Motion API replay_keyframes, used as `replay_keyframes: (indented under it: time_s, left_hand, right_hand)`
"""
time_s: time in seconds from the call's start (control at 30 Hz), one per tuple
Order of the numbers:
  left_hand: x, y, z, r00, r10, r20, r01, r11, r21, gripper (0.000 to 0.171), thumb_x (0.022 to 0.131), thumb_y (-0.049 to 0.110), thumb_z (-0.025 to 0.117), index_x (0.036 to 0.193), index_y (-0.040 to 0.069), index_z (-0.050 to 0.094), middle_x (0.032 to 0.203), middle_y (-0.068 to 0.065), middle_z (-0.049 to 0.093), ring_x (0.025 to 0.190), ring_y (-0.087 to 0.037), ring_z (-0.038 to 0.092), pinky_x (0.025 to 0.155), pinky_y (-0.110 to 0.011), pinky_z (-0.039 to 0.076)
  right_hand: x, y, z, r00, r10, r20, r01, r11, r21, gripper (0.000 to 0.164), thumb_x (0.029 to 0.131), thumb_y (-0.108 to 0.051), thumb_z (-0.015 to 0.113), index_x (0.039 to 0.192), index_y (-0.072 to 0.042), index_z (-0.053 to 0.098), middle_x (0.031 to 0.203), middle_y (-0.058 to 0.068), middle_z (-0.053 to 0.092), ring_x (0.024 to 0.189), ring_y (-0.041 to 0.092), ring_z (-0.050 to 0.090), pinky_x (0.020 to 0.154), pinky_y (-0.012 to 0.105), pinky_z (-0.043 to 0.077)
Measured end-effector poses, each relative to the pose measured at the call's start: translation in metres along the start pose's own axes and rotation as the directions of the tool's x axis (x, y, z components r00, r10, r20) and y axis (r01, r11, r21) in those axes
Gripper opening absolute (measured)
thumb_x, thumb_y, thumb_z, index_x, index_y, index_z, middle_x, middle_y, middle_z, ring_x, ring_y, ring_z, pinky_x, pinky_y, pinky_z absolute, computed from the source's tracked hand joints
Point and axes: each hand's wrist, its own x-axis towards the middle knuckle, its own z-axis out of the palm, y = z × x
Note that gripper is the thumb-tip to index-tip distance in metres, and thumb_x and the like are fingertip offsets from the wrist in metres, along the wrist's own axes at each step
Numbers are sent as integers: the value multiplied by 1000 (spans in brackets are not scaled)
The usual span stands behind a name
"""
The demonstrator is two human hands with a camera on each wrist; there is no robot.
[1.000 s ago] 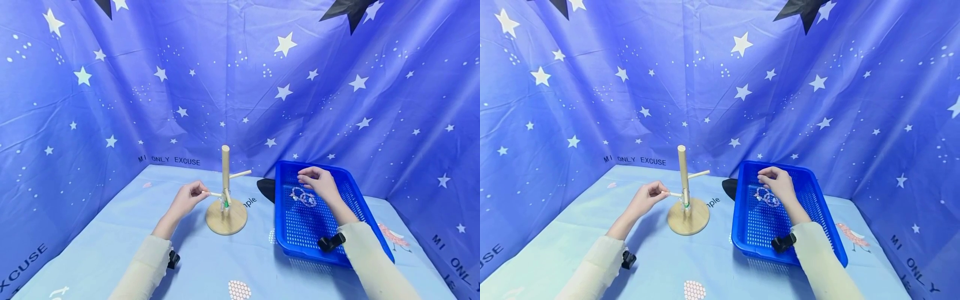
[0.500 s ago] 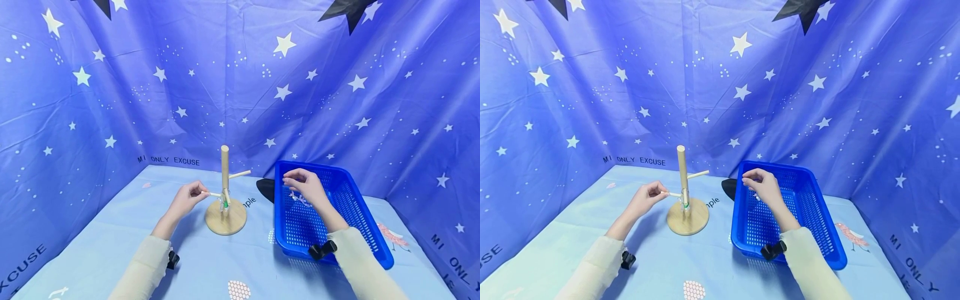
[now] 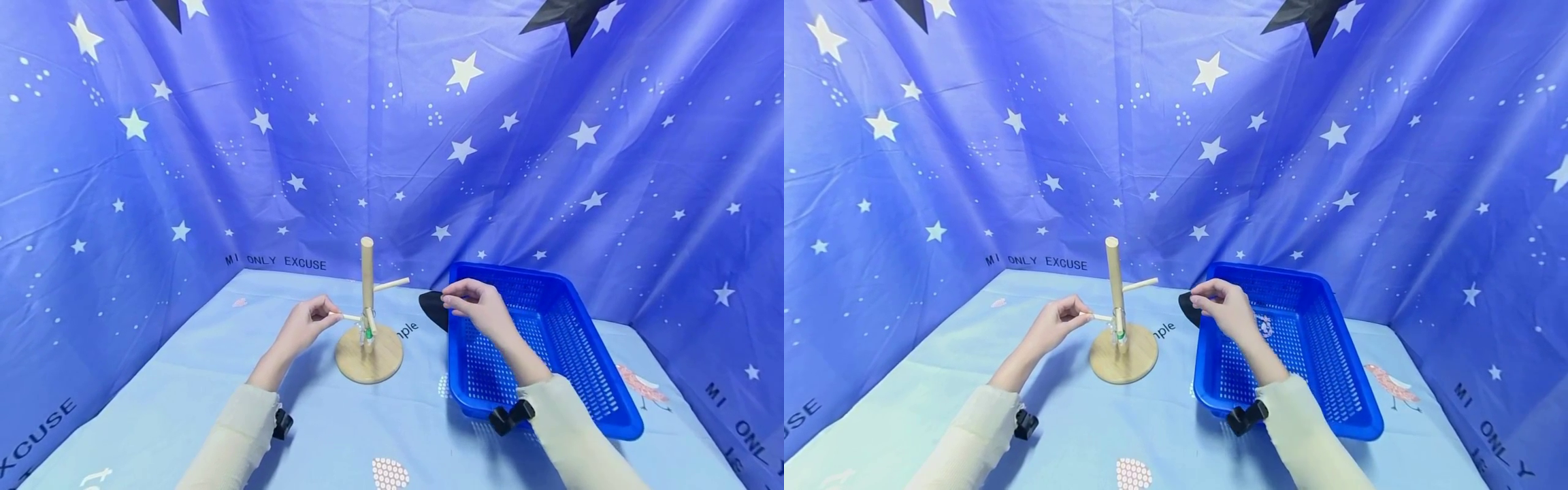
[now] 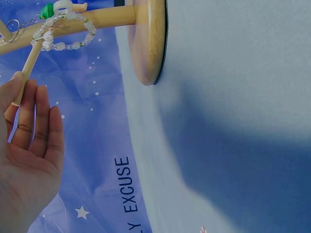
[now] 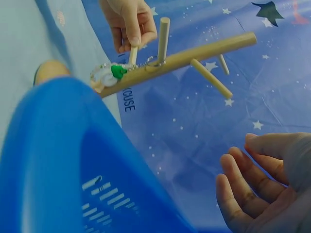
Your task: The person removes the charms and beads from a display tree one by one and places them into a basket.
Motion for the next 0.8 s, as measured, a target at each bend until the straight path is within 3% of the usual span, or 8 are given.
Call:
replay_keyframes:
  time_s: [0.2, 0.53, 0.8]
  left_hand:
    - [0, -1, -1, 1000, 12, 0, -12, 1000, -5, 8, 91, 9, 71, 90, 3, 67, 85, -11, 68, 71, -8, 57, 65, -20, 49]
    - [0, -1, 0, 1000, 11, -5, -11, 1000, -9, 7, 90, 8, 71, 89, 3, 66, 85, -11, 68, 69, -8, 57, 65, -20, 49]
    - [0, -1, 0, 1000, 7, -1, -7, 1000, -8, 7, 91, 9, 71, 89, 4, 67, 85, -11, 68, 70, -8, 58, 65, -20, 49]
  right_hand:
    - [1, -5, 13, 1000, 4, 17, -5, 1000, 18, 21, 95, -13, 68, 110, 2, 68, 113, 21, 71, 93, 17, 72, 84, 36, 61]
    - [3, -8, 33, 998, -13, 57, 11, 999, 42, 22, 94, -13, 69, 110, 2, 69, 109, 21, 72, 96, 28, 71, 87, 44, 60]
    - [4, -9, 44, 996, -39, 85, 33, 997, 68, 22, 93, -10, 69, 110, 5, 68, 106, 22, 72, 91, 22, 72, 83, 38, 61]
